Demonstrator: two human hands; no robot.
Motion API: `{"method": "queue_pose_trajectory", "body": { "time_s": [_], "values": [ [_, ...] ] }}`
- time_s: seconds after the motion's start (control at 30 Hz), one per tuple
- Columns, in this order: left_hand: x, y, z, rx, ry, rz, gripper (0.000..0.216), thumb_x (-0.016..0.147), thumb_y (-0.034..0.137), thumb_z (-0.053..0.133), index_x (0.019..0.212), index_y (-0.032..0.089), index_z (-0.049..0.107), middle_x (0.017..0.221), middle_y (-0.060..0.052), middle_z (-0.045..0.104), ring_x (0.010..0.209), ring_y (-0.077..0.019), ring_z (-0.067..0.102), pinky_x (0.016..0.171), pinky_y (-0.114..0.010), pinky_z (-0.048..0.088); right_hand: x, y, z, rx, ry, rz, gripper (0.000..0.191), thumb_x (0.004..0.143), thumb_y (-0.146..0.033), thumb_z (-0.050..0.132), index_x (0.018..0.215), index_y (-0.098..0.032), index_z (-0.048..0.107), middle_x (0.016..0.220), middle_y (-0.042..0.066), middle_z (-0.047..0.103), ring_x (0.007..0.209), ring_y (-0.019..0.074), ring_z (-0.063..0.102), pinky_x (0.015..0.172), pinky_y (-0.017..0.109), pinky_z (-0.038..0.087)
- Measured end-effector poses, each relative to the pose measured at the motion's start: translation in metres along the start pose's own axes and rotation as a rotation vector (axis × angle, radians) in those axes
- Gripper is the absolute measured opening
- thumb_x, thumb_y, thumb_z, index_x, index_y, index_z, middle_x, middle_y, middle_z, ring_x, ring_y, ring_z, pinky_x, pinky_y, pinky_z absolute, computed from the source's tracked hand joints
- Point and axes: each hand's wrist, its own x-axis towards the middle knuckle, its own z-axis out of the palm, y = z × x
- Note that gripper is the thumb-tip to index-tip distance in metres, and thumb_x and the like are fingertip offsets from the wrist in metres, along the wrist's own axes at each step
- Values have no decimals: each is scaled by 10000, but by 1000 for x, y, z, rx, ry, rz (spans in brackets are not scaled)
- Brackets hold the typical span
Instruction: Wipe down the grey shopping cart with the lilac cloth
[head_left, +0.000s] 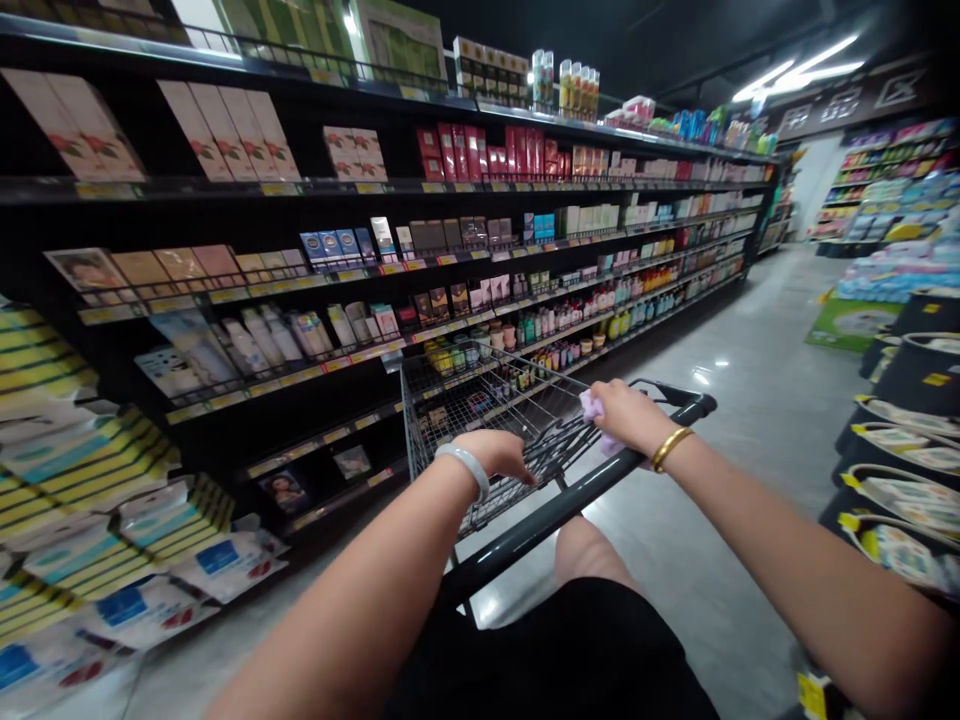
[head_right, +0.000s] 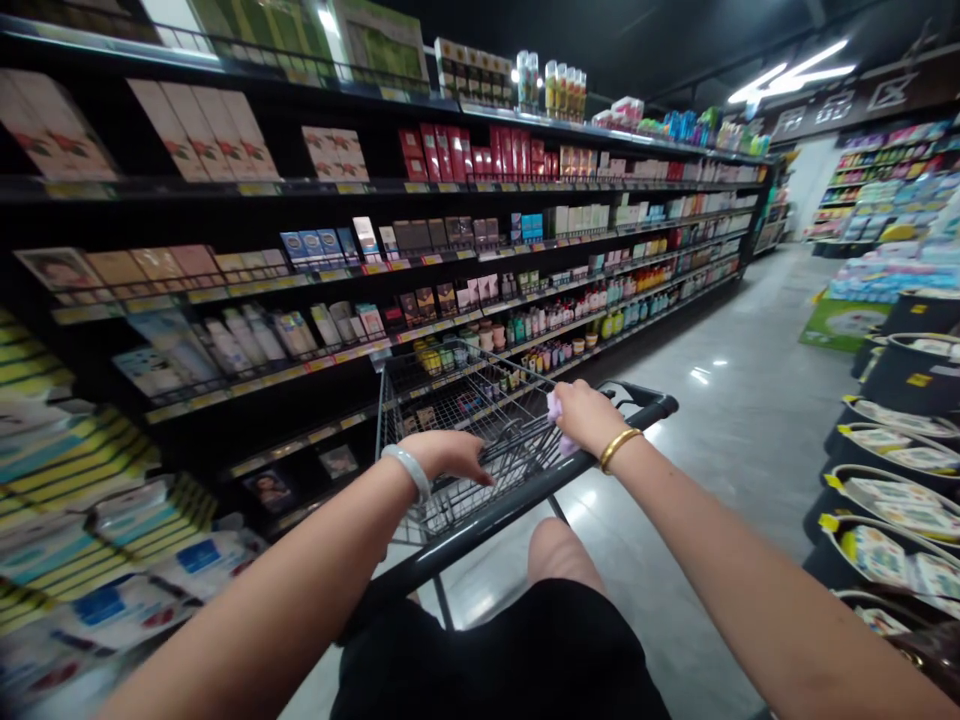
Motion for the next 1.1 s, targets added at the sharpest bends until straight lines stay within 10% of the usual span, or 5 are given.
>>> {"method": "queue_pose_trajectory", "body": {
  "time_s": [0.17,0.4,0.8,1.1],
  "values": [
    [-36,-25,2,17,-91,-60,802,693,736,601,1266,177,638,1298,-186,628,1137,-403,605,950,-486,468,0,8,-1,-17,2,13,269,825,-202,524,1086,-168,577,1039,124,594,877,241,640,691,291,389],
    [-74,-68,56,-396,0,58,851,844,741,391,1460,156,432,1494,-157,435,1352,-321,453,1109,-408,341,-17,-16,-11,-95,5,-71,212,817,-205,565,1025,-170,589,969,109,607,838,237,647,686,290,409],
    [-73,-52,65,-426,107,55,731,900,662,353,1415,162,491,1426,-131,535,1274,-309,527,1042,-360,390,-72,-91,-37,-121,77,-209,102,891,-218,544,978,-164,552,931,101,572,777,207,624,639,276,427],
    [-60,-25,69,-379,156,-5,474,855,559,459,1066,222,716,997,-73,745,856,-255,673,746,-309,485,-64,-112,-27,196,-88,-645,233,816,-194,623,1043,-236,591,1039,33,563,905,172,585,793,278,439]
  ]
}}
